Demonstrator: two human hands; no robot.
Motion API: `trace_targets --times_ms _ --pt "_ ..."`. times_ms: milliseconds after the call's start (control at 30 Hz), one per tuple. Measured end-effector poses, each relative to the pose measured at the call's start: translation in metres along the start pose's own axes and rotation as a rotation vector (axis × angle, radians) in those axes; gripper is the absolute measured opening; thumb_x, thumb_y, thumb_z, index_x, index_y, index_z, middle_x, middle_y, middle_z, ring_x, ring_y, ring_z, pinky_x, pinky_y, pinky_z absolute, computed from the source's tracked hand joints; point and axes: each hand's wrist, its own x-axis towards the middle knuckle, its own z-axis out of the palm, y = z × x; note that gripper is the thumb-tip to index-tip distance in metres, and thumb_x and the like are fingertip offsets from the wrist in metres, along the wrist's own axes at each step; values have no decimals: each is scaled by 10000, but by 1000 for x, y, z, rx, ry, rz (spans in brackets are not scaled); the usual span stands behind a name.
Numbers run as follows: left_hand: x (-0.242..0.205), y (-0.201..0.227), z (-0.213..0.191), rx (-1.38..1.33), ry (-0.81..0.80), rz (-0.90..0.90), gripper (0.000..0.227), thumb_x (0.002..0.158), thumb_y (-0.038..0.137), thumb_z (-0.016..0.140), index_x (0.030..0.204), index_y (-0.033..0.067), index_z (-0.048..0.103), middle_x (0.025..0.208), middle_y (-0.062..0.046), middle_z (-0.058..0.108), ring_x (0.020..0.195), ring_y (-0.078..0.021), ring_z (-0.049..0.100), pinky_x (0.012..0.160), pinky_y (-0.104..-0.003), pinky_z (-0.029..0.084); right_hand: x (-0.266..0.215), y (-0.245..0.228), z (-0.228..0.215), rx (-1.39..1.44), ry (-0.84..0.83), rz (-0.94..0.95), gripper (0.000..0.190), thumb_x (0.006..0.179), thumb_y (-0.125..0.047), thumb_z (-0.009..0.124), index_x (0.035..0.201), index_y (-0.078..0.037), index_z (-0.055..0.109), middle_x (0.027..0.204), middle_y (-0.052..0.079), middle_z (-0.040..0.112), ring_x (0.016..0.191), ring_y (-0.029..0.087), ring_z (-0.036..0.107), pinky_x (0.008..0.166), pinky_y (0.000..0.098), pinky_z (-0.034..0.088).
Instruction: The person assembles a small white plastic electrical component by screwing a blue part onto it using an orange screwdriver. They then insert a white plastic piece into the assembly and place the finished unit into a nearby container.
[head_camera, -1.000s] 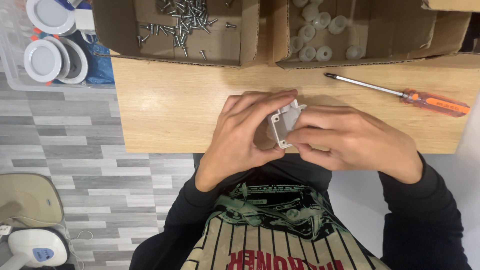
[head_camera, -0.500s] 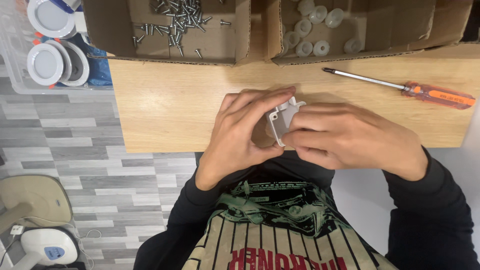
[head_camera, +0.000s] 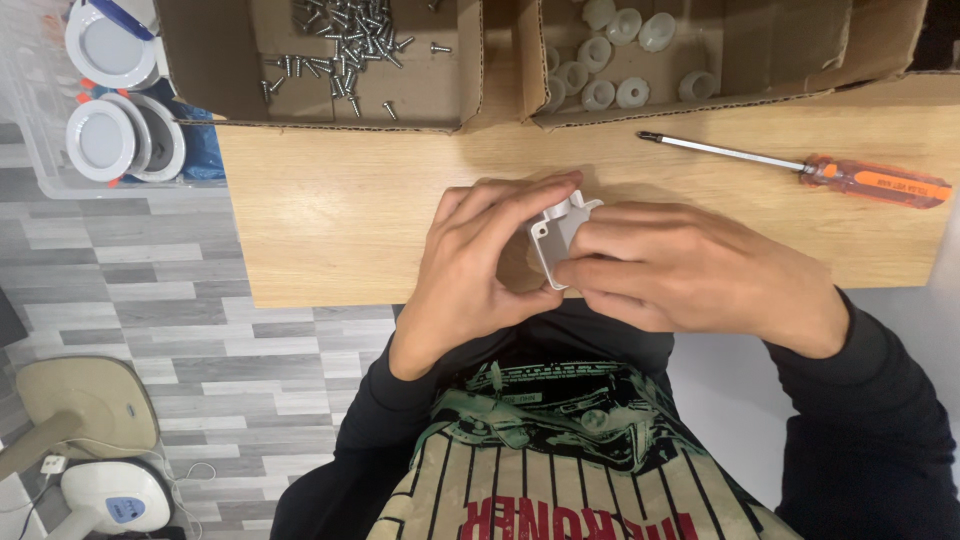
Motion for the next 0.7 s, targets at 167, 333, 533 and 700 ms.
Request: trace_targets --times_ms 167,333,533,700 --pt "0 0 0 8 5 5 864 831 324 1006 1548 160 554 1570 3 686 1335 -231 685 1102 -383 440 -1 1 1 54 -32 8 102 1068 -28 686 976 -71 674 921 35 488 752 200 551 735 375 540" --pt "1 1 1 8 14 3 831 853 345 1001 1535 146 571 1545 0 702 1285 -228 689 1089 -376 432 -2 2 1 65 -29 3 98 1070 -32 688 983 -74 668 908 36 477 750 210 549 722 382 537" --pt "0 -2 2 8 6 -12 903 801 320 1022 1557 168 553 1342 3 736 1138 -222 643 1036 -363 417 -3 1 3 32 -20 20 63 1071 -59 703 1018 -88 686 916 27 483 743 197 553 726 374 550" --pt "0 -3 3 21 5 -9 883 816 327 1023 1547 167 554 1395 23 746 1133 -215 648 1035 -355 412 -2 0 1 23 -47 26 123 1071 -46 678 959 -92 655 896 25 470 708 190 540 692 368 541"
